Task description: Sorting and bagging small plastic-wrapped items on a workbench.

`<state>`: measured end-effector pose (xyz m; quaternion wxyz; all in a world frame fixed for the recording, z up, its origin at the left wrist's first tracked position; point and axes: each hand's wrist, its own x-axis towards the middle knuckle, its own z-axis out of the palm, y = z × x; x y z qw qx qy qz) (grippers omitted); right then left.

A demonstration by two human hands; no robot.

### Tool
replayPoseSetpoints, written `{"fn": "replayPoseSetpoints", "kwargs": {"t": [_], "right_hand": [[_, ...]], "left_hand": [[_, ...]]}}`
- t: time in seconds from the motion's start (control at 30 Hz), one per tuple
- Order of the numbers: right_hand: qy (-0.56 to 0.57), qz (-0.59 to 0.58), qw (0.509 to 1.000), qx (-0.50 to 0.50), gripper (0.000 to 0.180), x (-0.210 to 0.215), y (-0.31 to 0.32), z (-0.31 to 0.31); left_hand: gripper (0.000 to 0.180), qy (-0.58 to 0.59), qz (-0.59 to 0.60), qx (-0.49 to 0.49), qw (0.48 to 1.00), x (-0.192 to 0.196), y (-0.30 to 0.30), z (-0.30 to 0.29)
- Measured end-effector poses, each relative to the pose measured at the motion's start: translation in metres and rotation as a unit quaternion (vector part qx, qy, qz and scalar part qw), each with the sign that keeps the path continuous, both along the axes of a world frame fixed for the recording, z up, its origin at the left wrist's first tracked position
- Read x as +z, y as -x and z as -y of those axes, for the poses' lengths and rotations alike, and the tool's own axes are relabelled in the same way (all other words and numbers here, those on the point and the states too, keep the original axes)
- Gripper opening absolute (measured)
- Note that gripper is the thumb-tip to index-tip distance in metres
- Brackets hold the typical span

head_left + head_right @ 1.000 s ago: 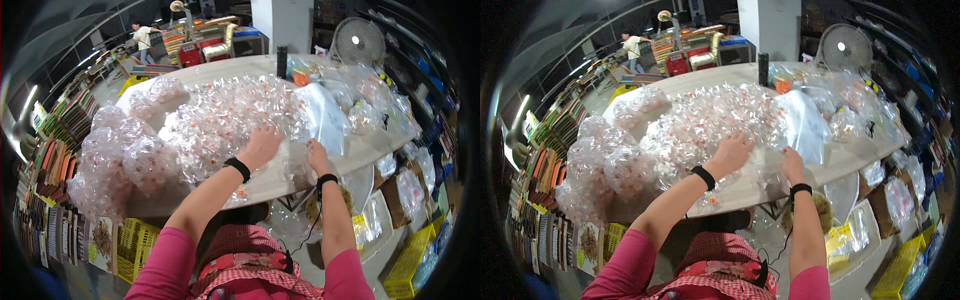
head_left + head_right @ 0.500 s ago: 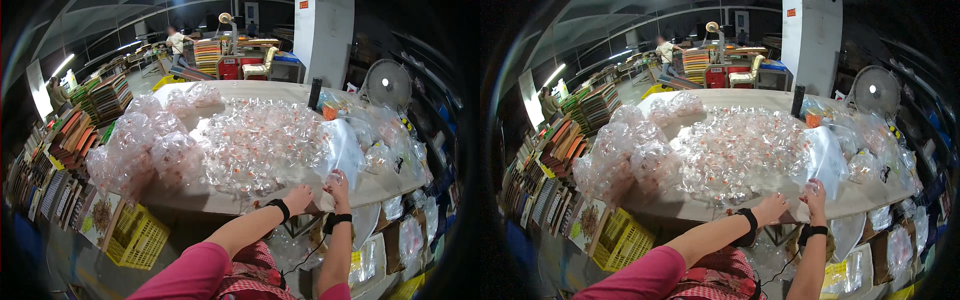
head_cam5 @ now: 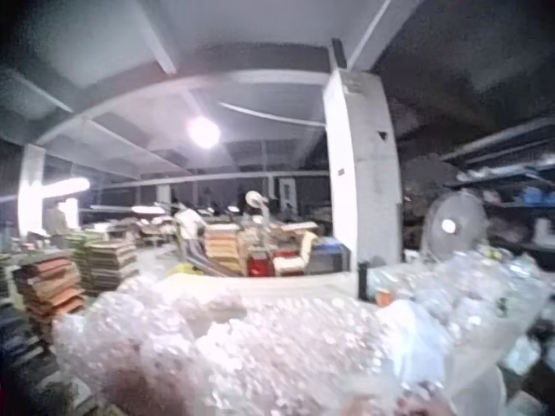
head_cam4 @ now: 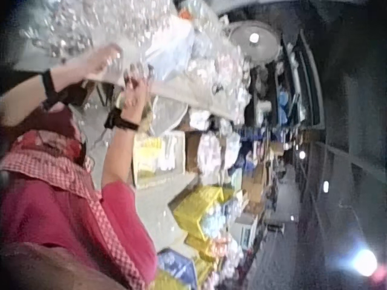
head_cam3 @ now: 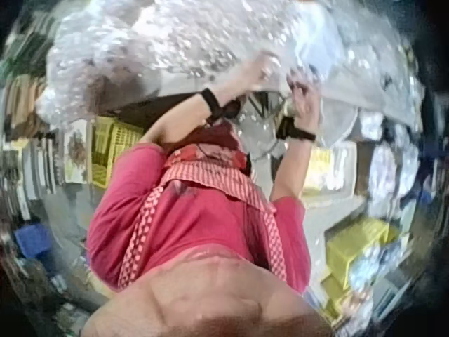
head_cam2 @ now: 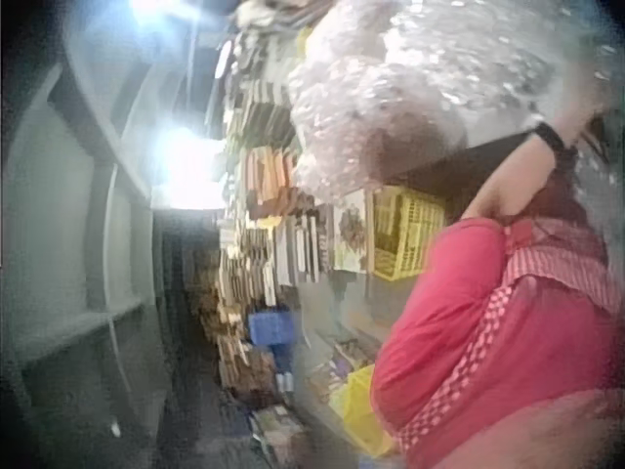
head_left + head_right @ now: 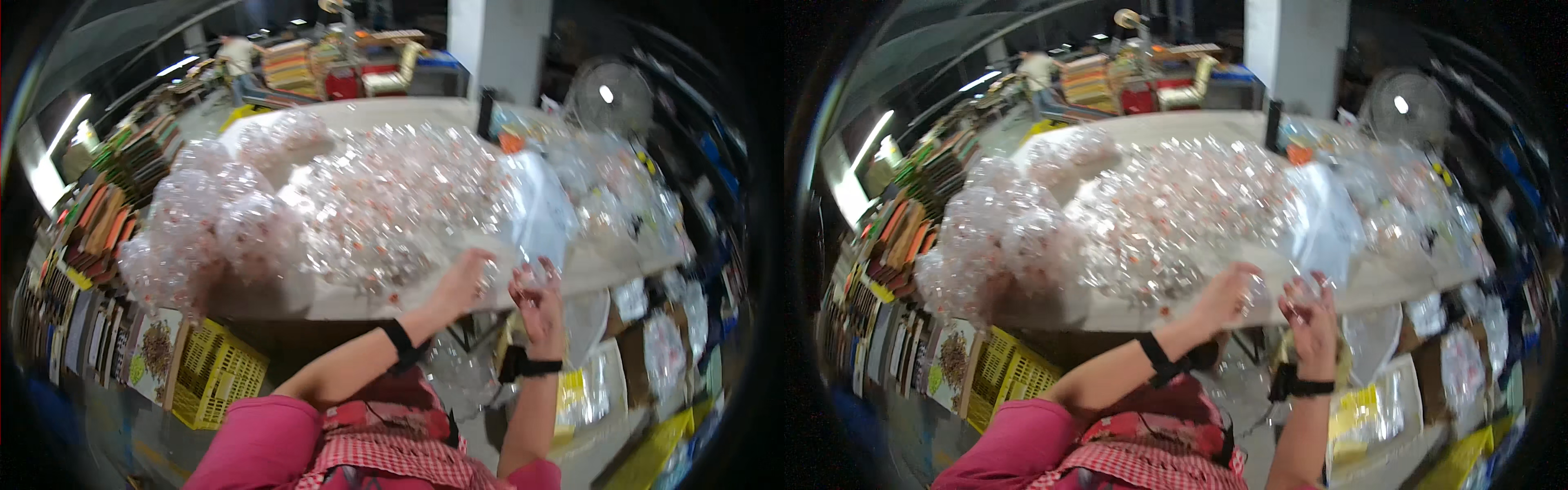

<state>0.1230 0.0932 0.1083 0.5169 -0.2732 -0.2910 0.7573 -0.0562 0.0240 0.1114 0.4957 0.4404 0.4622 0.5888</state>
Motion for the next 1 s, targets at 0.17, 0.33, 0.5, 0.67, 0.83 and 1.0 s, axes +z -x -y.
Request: {"fn": "replayPoseSetpoints", "kwargs": {"t": [0.17, 0.33, 0.5, 0.67, 0.83, 1.0], "right_hand": [[0.006, -0.076, 0.997, 0.023, 0.061, -0.016, 0.002, 0.003], [0.04, -0.083, 0.996, -0.016, 0.061, -0.018, -0.01, 0.01], [0.007, -0.052, 0.998, -0.031, 0.059, -0.024, -0.025, 0.013], [-0.024, -0.016, 0.998, -0.057, 0.06, -0.018, -0.029, 0.021], [-0.058, 0.043, 0.995, -0.073, 0.058, -0.021, -0.042, 0.02], [-0.124, 0.125, 0.981, -0.079, 0.059, -0.011, -0.045, 0.028]], "left_hand": [[0.028, 0.1, 0.186, 0.028, 0.977, 0.001, -0.011, 0.005], [0.033, 0.066, 0.239, -0.026, 0.968, -0.032, -0.021, -0.008], [0.04, 0.063, 0.259, -0.04, 0.963, -0.025, -0.044, -0.008], [0.048, 0.06, 0.24, -0.018, 0.969, -0.035, -0.06, -0.014], [0.045, 0.043, 0.253, -0.001, 0.966, -0.04, -0.085, -0.025], [0.031, 0.048, 0.219, -0.017, 0.974, -0.048, -0.107, -0.038]]}}
